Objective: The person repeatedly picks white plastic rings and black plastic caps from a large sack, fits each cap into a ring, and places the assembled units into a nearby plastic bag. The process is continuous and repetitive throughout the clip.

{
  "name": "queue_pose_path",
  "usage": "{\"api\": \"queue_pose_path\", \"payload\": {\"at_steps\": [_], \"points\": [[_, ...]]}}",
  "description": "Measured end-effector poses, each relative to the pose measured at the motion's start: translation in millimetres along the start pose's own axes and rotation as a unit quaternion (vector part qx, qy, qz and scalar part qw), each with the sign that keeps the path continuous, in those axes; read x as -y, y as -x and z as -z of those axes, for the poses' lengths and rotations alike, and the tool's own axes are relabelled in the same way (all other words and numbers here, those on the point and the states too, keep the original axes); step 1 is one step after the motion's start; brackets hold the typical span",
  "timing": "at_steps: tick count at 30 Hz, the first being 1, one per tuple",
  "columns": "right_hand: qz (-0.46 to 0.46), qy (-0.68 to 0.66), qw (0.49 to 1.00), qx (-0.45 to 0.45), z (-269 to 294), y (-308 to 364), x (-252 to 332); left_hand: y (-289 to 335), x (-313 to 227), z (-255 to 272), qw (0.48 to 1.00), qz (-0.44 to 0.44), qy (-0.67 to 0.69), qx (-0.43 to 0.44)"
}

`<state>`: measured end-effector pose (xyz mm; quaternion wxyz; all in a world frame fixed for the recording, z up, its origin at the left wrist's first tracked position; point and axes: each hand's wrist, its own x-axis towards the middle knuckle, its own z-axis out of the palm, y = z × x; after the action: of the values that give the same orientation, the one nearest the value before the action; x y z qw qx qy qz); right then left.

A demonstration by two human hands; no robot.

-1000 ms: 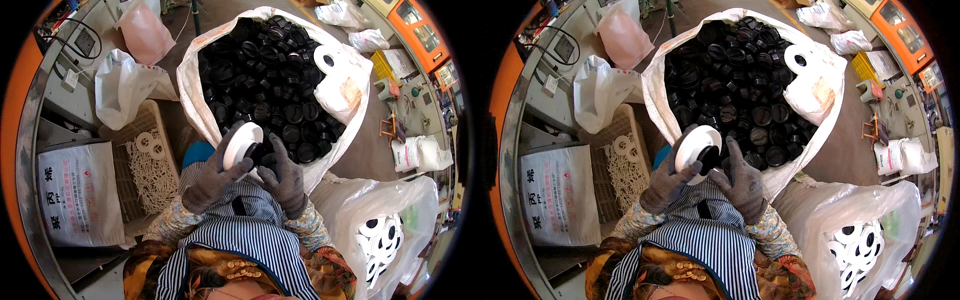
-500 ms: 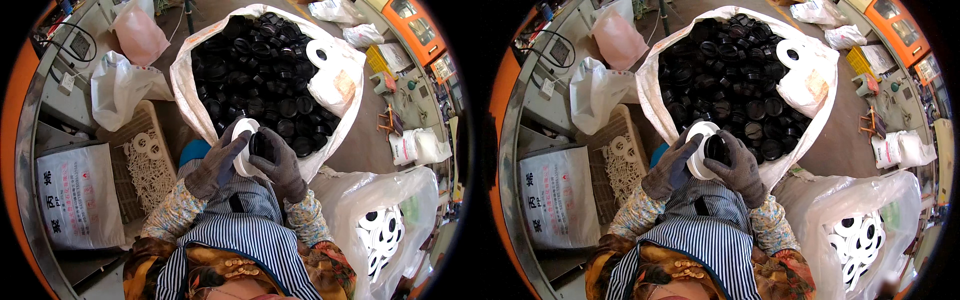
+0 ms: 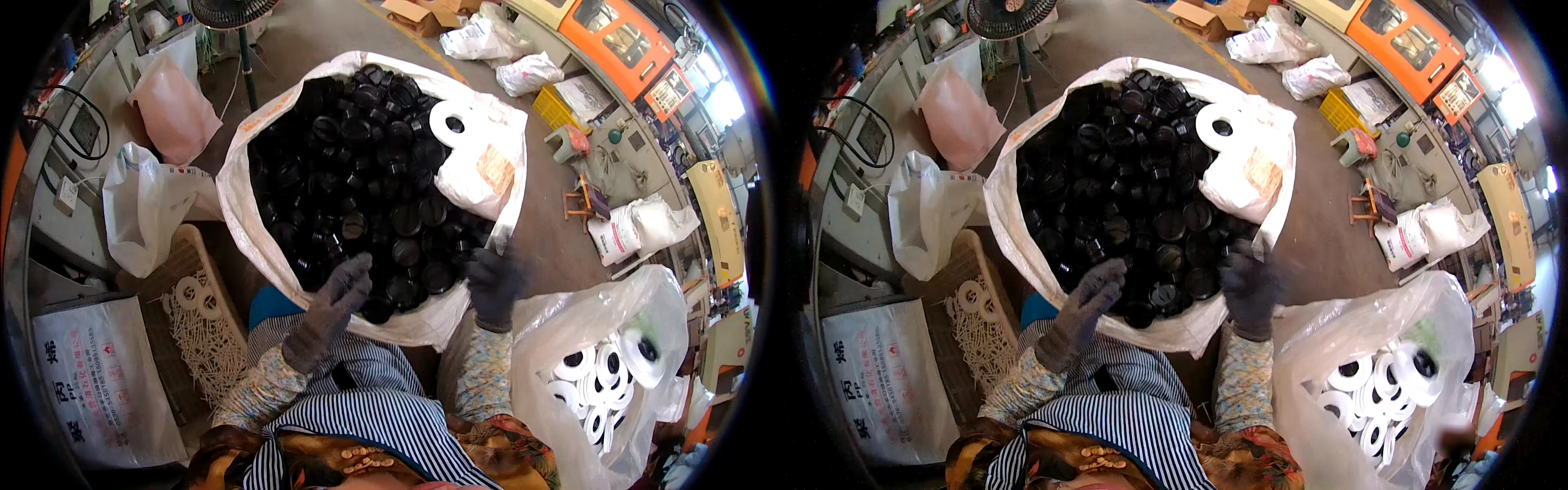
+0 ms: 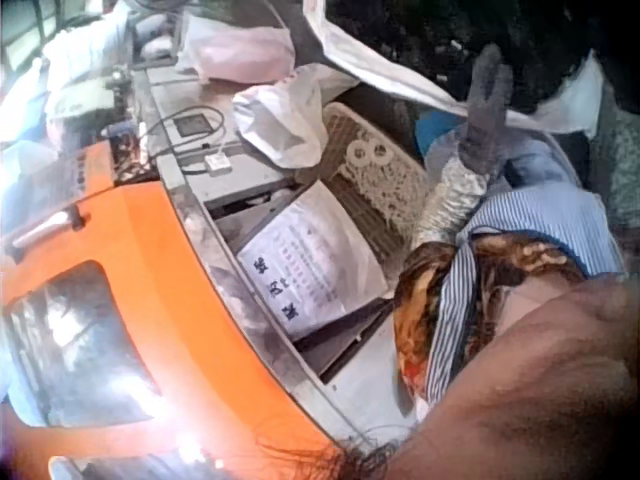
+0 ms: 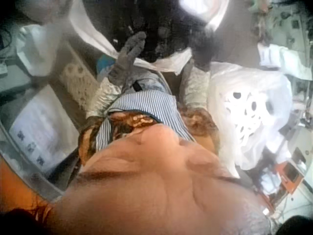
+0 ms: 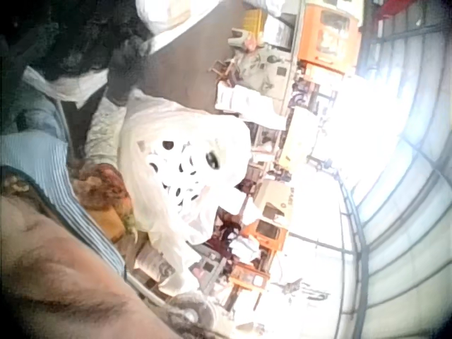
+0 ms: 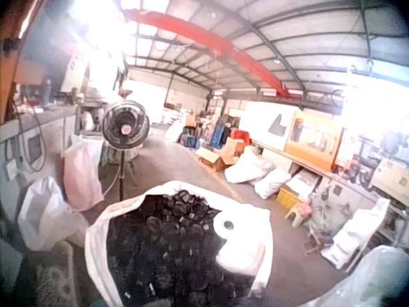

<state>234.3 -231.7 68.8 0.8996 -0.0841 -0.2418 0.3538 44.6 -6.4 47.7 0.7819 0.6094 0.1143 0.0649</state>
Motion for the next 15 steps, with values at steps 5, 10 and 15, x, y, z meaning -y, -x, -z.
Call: {"api": "queue_pose_path", "payload": {"at_steps": [5,10,15], "points": [[0.192,0.926,0.324,0.009,67,-130,-3,-6,4,2,0.998,0.056,0.024,0.025],[0.039,0.999,-0.024,0.011,107,-228,21,-9,8,10,0.993,0.089,0.083,0.015],[0.181,0.917,0.356,0.020,62,-197,-16,-27,8,12,0.969,0.018,0.231,-0.080]]}}
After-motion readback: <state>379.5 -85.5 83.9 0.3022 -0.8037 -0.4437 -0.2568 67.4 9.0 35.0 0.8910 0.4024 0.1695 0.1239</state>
